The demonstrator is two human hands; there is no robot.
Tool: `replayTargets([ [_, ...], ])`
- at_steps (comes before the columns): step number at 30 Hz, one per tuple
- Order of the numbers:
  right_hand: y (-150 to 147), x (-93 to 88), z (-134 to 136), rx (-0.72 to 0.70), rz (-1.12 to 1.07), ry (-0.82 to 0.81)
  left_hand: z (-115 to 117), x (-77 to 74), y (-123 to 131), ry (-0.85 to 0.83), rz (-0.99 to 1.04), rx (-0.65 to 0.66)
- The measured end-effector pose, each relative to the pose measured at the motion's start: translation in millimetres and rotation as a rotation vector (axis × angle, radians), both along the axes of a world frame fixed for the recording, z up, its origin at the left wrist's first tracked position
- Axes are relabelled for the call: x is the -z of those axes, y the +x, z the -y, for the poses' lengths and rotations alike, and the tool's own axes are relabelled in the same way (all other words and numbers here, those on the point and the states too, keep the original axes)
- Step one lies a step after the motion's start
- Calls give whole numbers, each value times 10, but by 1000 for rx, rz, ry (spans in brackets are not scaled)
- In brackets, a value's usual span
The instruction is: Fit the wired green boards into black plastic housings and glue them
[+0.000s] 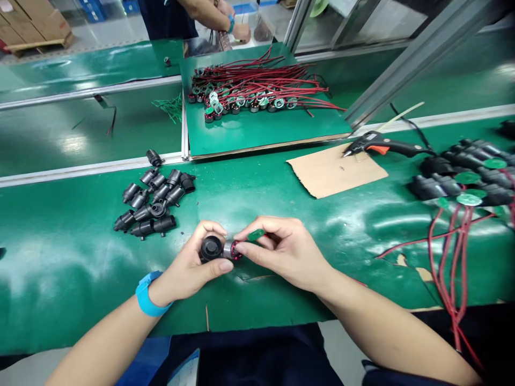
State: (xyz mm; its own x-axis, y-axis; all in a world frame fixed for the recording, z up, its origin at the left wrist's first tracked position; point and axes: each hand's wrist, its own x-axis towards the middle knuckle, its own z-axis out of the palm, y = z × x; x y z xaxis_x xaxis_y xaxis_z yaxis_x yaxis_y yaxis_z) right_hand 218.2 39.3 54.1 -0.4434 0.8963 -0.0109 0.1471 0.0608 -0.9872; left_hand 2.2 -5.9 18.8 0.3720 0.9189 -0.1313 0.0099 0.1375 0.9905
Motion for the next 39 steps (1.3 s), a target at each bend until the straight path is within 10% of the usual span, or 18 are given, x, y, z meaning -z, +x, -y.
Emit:
replayTargets([
  [12,17,34,-11,135,23,65,-23,45,61,625,-572,-224],
  [19,-89,139,57,49,143,270,-6,28,78,583,-539,-173],
  [39,186,15,-124,-162,240,215,-58,30,35,450,-559,-104],
])
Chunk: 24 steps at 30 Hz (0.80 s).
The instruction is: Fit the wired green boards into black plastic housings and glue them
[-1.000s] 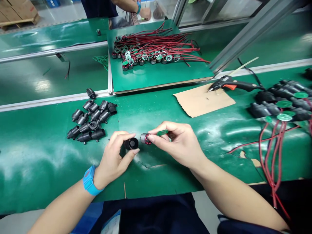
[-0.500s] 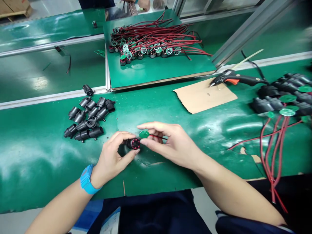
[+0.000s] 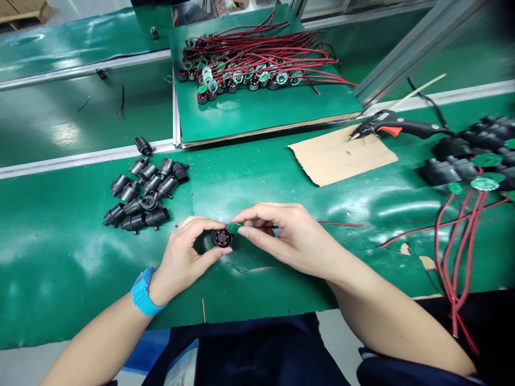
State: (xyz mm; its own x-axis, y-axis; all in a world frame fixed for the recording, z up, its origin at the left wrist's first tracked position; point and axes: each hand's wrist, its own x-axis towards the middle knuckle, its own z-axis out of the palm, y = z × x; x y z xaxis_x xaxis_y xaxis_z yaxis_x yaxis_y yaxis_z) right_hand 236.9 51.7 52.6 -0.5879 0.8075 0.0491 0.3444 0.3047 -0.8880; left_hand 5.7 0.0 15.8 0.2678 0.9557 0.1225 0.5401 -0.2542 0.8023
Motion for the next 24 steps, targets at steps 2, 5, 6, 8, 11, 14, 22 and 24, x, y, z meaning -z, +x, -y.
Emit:
replayTargets([
  [2,-10,5,-1,-45,-15,26,12,11,1,5,-1,6],
  [5,-14,26,-11,-87,-31,-39,10,46,-5,104,38,-59],
  [6,-16,45,-18,-90,-36,-88,1,63,-7,138,22,-66],
  [8,-36,110,-35,-84,-60,-194,-23,100,-4,166,-64,-32],
  [11,-111,248,-44,-59,-205,-398,-37,146,20,151,-118,6],
  [14,-215,349,-13,-5,-350,-561,-11,166,44,197,-54,-11],
  [22,-368,378,78,19,-362,-577,67,161,37,362,-130,20],
  [24,-360,364,75,21,-288,-504,81,147,43,437,-178,45],
])
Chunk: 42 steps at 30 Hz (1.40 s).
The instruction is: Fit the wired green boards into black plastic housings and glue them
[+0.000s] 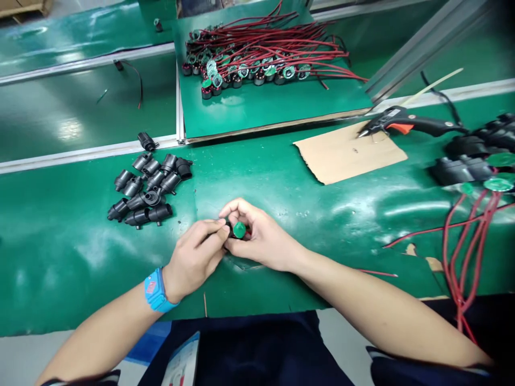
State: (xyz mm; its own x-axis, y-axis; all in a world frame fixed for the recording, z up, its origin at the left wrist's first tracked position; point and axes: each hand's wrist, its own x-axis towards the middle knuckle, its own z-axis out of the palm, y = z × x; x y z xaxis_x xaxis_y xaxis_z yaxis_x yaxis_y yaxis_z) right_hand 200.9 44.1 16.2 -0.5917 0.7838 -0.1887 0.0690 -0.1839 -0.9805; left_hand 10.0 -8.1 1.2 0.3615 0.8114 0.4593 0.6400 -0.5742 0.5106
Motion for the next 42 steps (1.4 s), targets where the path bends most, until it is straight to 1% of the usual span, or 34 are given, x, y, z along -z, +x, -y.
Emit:
replayTargets([
  [2,32,-34,-9,-28,77,82,9,-10,8,18,-38,6],
  [5,103,-114,18,-66,182,216,28,12,17,-81,-11,-24],
  [7,152,-173,98,-66,266,345,47,41,9,-124,53,-25],
  [8,179,-202,153,-62,309,421,52,48,-6,-133,73,-5],
  [10,259,-253,263,-40,407,574,34,18,-72,-118,52,43],
  [11,324,-276,302,-9,466,638,8,-25,-126,-93,4,48],
  [12,416,-297,324,37,532,683,-29,-86,-192,-43,-63,10],
  [13,540,-314,326,106,607,707,-71,-164,-267,42,-148,-61],
  [14,698,-325,308,200,693,713,-112,-252,-345,81,-267,-138],
  [15,887,-326,272,311,794,704,-146,-342,-420,81,-381,-235],
  [16,1102,-312,220,431,908,679,-169,-424,-487,40,-483,-331],
  [17,1334,-282,155,552,1029,648,-180,-492,-543,37,-539,-413],
  [18,1571,-235,81,662,1159,606,-181,-538,-588,-2,-582,-453],
  [19,1800,-175,1,756,1280,553,-178,-560,-622,-29,-589,-465],
  [21,2188,-41,-159,856,1367,527,-175,-537,-672,-57,-560,-411],
  [23,2434,61,-297,903,1400,558,-193,-462,-703,-15,-554,-367],
  [24,2496,85,-358,915,1404,588,-208,-421,-707,15,-590,-362],
  [26,2499,73,-483,898,1384,701,-236,-349,-677,62,-660,-354],
  [27,2445,42,-561,859,1355,787,-243,-321,-639,76,-640,-334],
  [29,2247,-50,-777,727,1279,971,-234,-276,-526,63,-473,-259],
  [31,1969,-145,-1087,588,1217,1099,-197,-240,-399,-3,-246,-200],
  [33,1667,-212,-1469,537,1204,1133,-154,-206,-308,-97,-105,-196],
  [35,1387,-244,-1865,533,1205,1146,-131,-171,-276,-169,-39,-223],
  [37,1160,-250,-2215,530,1209,1157,-139,-136,-292,-205,-7,-257],
  [39,1002,-243,-2478,521,1212,1169,-168,-106,-322,-216,9,-278],
  [42,877,-227,-2686,495,1209,1179,-205,-74,-340,-194,20,-274],
])
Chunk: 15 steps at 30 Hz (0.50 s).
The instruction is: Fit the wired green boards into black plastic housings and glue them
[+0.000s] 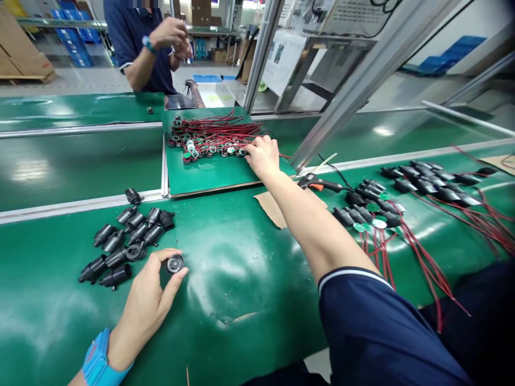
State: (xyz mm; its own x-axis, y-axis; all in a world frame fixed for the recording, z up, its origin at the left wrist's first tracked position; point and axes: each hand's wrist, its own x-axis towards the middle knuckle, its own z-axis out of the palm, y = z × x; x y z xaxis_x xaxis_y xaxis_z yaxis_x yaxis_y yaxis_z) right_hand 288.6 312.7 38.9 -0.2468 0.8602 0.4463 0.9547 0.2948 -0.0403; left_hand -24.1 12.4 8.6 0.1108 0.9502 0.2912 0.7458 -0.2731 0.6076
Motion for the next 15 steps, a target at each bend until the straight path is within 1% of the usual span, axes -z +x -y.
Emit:
replayTargets([
  [2,-39,12,-27,-19,-3,-5,-1,9,11,0,6,9],
  [5,-97,28,37,-73,-9,-26,23,11,44,-24,28,21],
  [9,-221,21,146,-138,-26,-121,57,7,88,-75,68,59],
  [12,-324,-23,143,-154,-54,-214,68,-14,101,-152,139,59],
  [15,-459,-126,140,-156,-60,-265,65,-49,87,-237,245,44],
])
